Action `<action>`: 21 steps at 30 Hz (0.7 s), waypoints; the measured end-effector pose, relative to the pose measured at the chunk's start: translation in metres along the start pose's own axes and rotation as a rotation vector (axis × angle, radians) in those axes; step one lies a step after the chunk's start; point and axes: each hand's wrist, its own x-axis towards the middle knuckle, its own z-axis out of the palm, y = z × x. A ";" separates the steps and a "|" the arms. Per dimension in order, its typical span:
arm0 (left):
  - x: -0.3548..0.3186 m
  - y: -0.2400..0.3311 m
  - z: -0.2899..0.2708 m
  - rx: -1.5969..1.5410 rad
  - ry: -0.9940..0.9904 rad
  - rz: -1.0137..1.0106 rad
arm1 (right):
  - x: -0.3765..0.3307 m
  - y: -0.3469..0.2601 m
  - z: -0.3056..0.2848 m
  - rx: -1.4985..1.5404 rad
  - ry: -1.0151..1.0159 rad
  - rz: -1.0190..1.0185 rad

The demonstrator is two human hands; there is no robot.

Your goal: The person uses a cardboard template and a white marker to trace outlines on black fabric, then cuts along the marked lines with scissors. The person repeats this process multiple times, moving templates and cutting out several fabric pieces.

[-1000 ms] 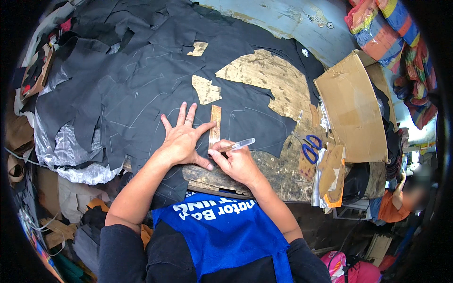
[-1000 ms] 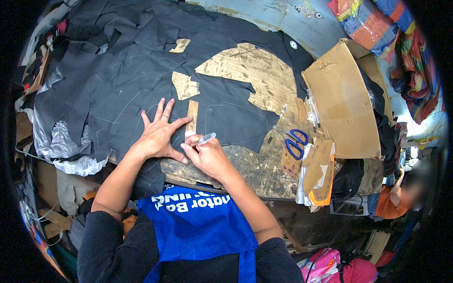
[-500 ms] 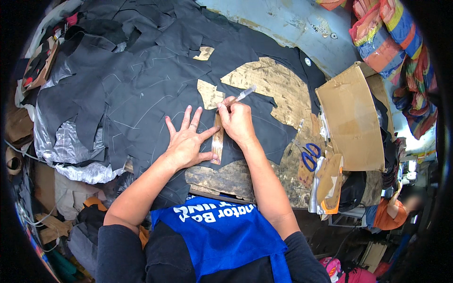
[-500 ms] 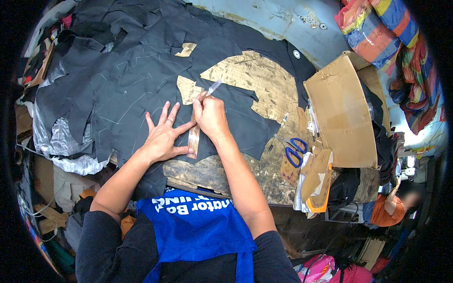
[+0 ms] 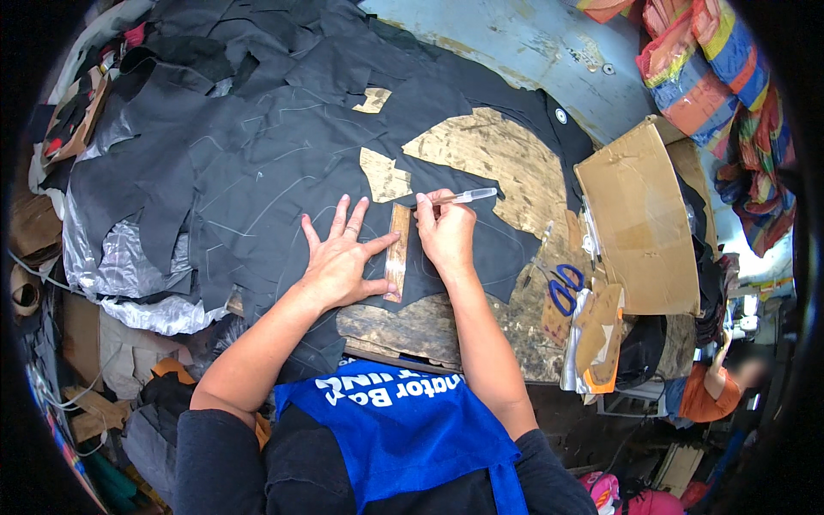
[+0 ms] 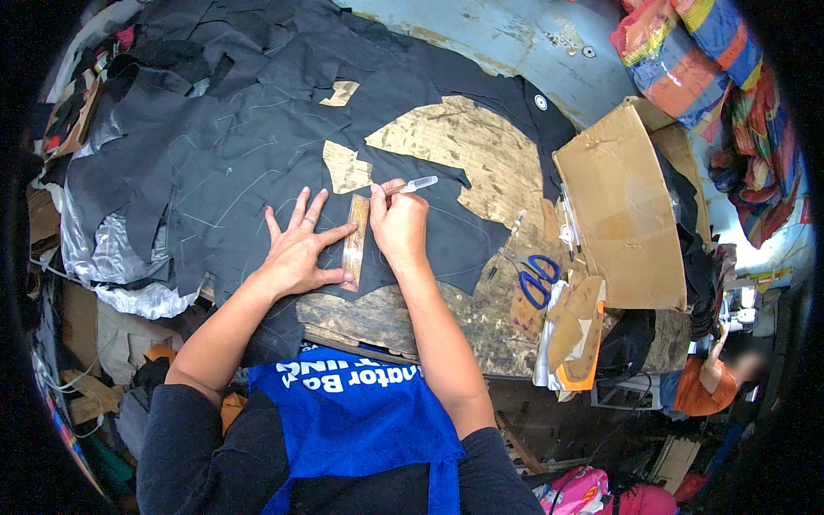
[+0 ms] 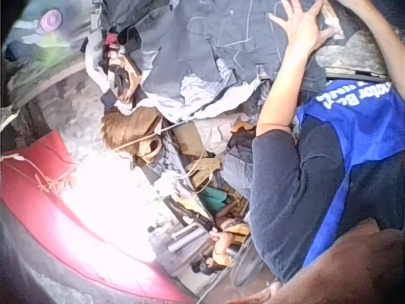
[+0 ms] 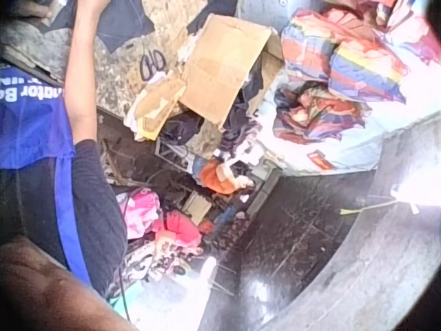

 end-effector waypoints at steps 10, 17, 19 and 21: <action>0.001 -0.002 0.001 0.006 0.007 0.005 | -0.027 -0.007 -0.013 -0.191 -0.069 -0.320; 0.001 -0.001 0.002 0.013 0.007 -0.007 | -0.109 -0.033 -0.046 -0.110 -0.261 -0.224; 0.000 -0.001 0.002 0.001 0.009 -0.007 | -0.120 -0.033 -0.051 -0.095 -0.388 -0.030; 0.000 -0.001 0.002 -0.002 0.022 -0.005 | -0.118 -0.027 -0.045 0.053 -0.292 -0.111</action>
